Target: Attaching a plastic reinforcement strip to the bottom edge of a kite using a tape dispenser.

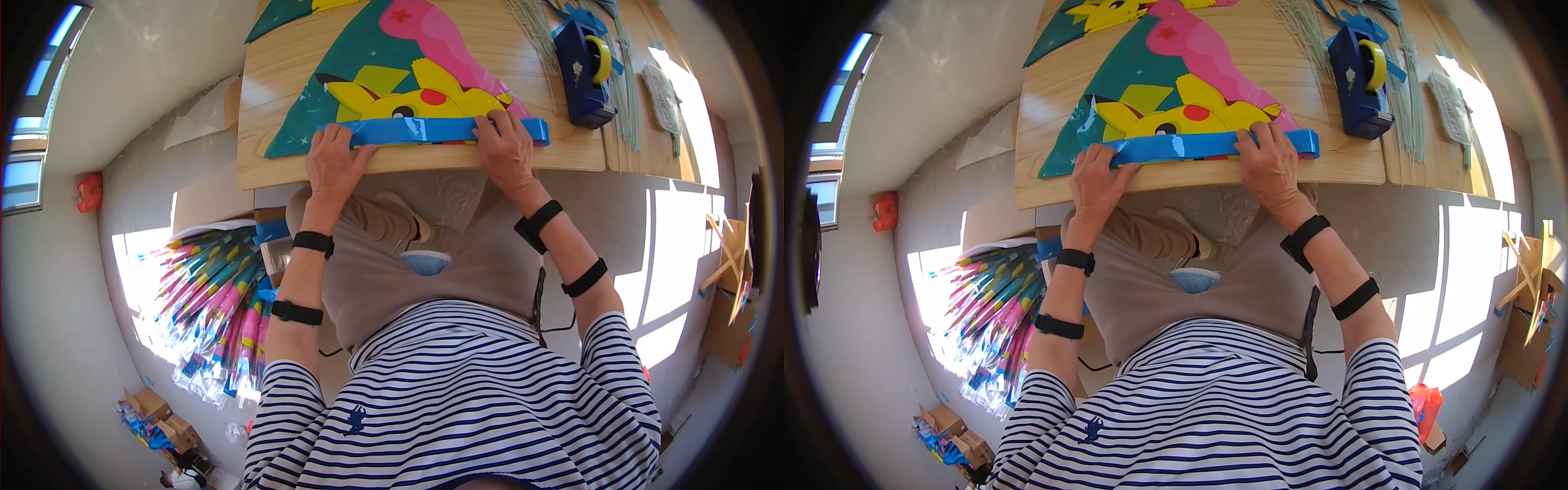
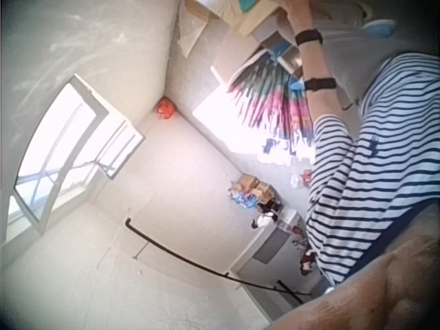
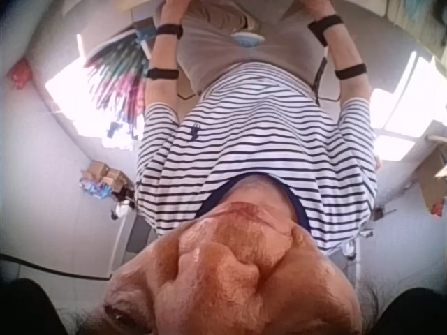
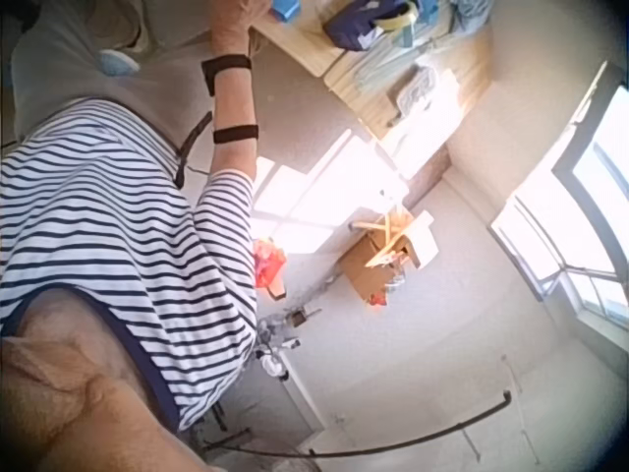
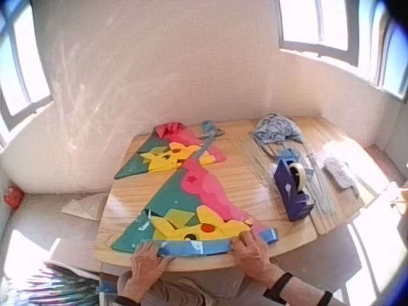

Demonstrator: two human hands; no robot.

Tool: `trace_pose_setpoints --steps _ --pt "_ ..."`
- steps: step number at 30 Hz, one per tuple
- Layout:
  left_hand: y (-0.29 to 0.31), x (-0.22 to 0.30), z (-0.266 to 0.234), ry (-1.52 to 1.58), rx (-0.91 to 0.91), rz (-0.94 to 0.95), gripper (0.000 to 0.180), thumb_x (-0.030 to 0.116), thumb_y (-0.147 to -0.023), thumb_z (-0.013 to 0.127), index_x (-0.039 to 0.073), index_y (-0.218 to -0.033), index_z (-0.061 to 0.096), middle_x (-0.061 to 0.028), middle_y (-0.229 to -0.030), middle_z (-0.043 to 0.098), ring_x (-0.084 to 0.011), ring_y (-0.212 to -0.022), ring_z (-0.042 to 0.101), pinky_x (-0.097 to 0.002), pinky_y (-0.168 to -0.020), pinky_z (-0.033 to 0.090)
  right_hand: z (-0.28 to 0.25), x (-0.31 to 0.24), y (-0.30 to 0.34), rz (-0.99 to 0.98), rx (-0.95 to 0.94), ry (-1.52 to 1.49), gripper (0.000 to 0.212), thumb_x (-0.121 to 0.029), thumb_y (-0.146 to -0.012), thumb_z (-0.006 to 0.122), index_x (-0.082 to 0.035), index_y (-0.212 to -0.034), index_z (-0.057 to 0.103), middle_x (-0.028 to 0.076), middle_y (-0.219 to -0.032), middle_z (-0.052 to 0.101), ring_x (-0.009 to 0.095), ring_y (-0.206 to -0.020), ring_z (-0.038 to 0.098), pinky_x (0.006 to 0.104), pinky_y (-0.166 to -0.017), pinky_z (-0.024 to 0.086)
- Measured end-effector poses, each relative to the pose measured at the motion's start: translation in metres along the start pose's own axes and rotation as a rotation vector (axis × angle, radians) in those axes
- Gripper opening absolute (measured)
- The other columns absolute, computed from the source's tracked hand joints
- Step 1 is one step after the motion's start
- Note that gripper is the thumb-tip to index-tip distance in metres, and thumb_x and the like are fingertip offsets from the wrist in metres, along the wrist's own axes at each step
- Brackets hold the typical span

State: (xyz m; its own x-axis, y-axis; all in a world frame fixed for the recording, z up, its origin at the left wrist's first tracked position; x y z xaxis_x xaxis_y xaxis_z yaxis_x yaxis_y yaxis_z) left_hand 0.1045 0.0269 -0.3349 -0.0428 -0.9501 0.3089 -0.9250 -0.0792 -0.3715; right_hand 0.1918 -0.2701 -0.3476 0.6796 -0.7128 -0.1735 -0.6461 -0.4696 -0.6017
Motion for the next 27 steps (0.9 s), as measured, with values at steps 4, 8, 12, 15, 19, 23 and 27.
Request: trace_pose_setpoints --steps 4,8,12,15,19,23,27 --pt "0.0 -0.001 0.001 -0.01 -0.033 -0.026 0.037 0.028 -0.077 0.084 0.004 -0.101 0.069 -0.0106 -0.108 0.066 -0.035 -0.104 0.06 -0.0457 -0.085 0.052 -0.004 -0.011 -0.016 -0.017 0.029 -0.033 0.021 -0.015 -0.086 0.074 -0.005 -0.104 0.073 0.012 -0.101 0.065 0.031 -0.096 0.064 0.0436 -0.076 0.053" --pt "0.0 -0.001 0.004 0.009 -0.017 -0.03 0.038 0.027 -0.077 0.084 0.004 -0.103 0.07 -0.0104 -0.109 0.066 -0.0348 -0.105 0.06 -0.0453 -0.086 0.052 0.001 -0.003 -0.027 0.202 0.034 -0.155 0.019 -0.015 -0.087 0.074 -0.006 -0.104 0.075 0.011 -0.096 0.067 0.032 -0.09 0.066 0.0463 -0.076 0.054" --pt "-0.001 0.0 0.001 0.018 -0.013 -0.037 0.038 0.026 -0.076 0.084 0.004 -0.104 0.07 -0.0102 -0.109 0.066 -0.0346 -0.105 0.06 -0.0448 -0.086 0.053 0.002 0.035 -0.032 0.493 -0.12 -0.356 0.02 -0.016 -0.088 0.074 -0.006 -0.105 0.078 0.012 -0.093 0.071 0.028 -0.084 0.068 0.0409 -0.074 0.054" --pt "-0.002 0.0 0.0 0.02 -0.009 -0.031 0.038 0.026 -0.076 0.084 0.004 -0.103 0.07 -0.0102 -0.109 0.066 -0.0344 -0.104 0.061 -0.0444 -0.086 0.053 -0.003 0.053 -0.044 0.553 -0.397 -0.532 0.023 -0.016 -0.09 0.074 -0.005 -0.109 0.078 0.009 -0.084 0.07 0.018 -0.073 0.064 0.0354 -0.068 0.053" --pt "-0.002 0.001 -0.002 0.018 -0.032 -0.047 0.038 0.026 -0.076 0.085 0.004 -0.103 0.069 -0.0101 -0.108 0.066 -0.0341 -0.103 0.06 -0.0443 -0.085 0.053 -0.006 0.046 -0.065 0.52 -0.626 -0.574 0.023 -0.017 -0.086 0.073 -0.005 -0.104 0.079 0.014 -0.09 0.074 0.027 -0.085 0.069 0.0371 -0.078 0.054" --pt "-0.002 0.001 -0.002 0.014 -0.027 -0.046 0.038 0.026 -0.076 0.085 0.004 -0.103 0.069 -0.0103 -0.107 0.065 -0.0342 -0.103 0.06 -0.0448 -0.085 0.052 0.0 0.045 -0.074 0.468 -0.748 -0.502 0.023 -0.02 -0.084 0.074 -0.004 -0.1 0.079 0.016 -0.095 0.076 0.033 -0.092 0.071 0.0406 -0.084 0.055" --pt "-0.002 0.0 -0.001 0.012 -0.022 -0.036 0.038 0.026 -0.076 0.085 0.004 -0.103 0.069 -0.0106 -0.108 0.065 -0.0343 -0.104 0.06 -0.0449 -0.085 0.052 0.017 0.053 -0.07 0.35 -0.72 -0.43 0.023 -0.025 -0.083 0.075 -0.006 -0.095 0.078 0.015 -0.094 0.076 0.033 -0.092 0.071 0.0426 -0.082 0.055"
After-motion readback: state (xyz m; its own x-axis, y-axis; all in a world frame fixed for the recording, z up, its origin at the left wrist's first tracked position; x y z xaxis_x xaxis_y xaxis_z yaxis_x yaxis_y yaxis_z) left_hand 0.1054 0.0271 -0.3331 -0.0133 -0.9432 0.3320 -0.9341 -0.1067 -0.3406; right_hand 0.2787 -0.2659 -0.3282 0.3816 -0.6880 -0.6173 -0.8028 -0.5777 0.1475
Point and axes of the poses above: each hand's wrist, its own y-axis away from the middle knuckle, its own z-axis out of the palm, x = y × z, the point moved 1 cm from there along -y, towards the middle knuckle
